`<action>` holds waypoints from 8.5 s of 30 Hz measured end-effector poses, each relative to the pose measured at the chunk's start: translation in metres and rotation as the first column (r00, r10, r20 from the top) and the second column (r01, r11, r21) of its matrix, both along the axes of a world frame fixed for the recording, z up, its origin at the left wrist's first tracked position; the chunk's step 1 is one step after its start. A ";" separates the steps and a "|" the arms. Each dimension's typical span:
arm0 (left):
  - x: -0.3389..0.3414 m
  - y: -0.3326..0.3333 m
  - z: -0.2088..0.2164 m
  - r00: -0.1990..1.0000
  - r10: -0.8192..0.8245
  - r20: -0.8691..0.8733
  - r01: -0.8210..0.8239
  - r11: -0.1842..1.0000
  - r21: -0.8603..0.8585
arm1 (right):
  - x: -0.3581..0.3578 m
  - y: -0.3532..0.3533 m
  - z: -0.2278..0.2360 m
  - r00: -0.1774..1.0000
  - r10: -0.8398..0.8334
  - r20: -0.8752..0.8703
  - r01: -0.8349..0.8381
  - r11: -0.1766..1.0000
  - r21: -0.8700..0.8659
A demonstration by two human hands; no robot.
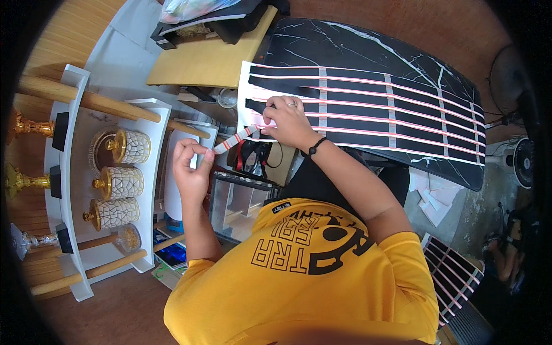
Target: The person assembles a belt by hand, peeling backing from adhesive strips and pressing them onto a black base with pink stripes. They repeatedly align and attach strips, then fold the assembled belt and place it aside.
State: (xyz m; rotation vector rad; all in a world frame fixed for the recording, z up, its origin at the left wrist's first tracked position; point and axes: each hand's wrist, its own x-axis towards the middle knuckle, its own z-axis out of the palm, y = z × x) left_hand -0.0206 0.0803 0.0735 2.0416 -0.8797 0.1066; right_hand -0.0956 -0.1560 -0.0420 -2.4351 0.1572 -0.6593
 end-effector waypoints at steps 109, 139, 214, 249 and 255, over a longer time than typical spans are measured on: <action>-0.226 0.401 -0.401 -0.561 0.817 -0.134 -0.406 -0.130 0.905 | 0.011 -0.015 -0.012 0.994 0.106 -0.027 -0.109 0.975 -0.194; 0.036 -0.276 -0.098 0.904 -0.395 0.165 0.355 0.907 0.226 | -0.044 -0.164 0.009 0.926 -0.358 -0.120 0.373 0.917 0.139; 0.098 -0.360 -0.083 0.547 -0.754 -0.364 0.797 0.336 0.502 | -0.010 -0.125 -0.016 0.725 -0.624 0.290 0.602 0.780 0.173; 0.065 -0.329 -0.056 0.095 -0.670 0.736 0.391 0.705 0.591 | -0.037 -0.136 0.008 0.941 -0.337 0.012 0.328 0.922 0.203; 0.058 -0.333 -0.052 0.157 -0.686 0.710 0.357 0.710 0.607 | -0.036 -0.139 0.006 0.947 -0.323 0.004 0.314 0.924 0.219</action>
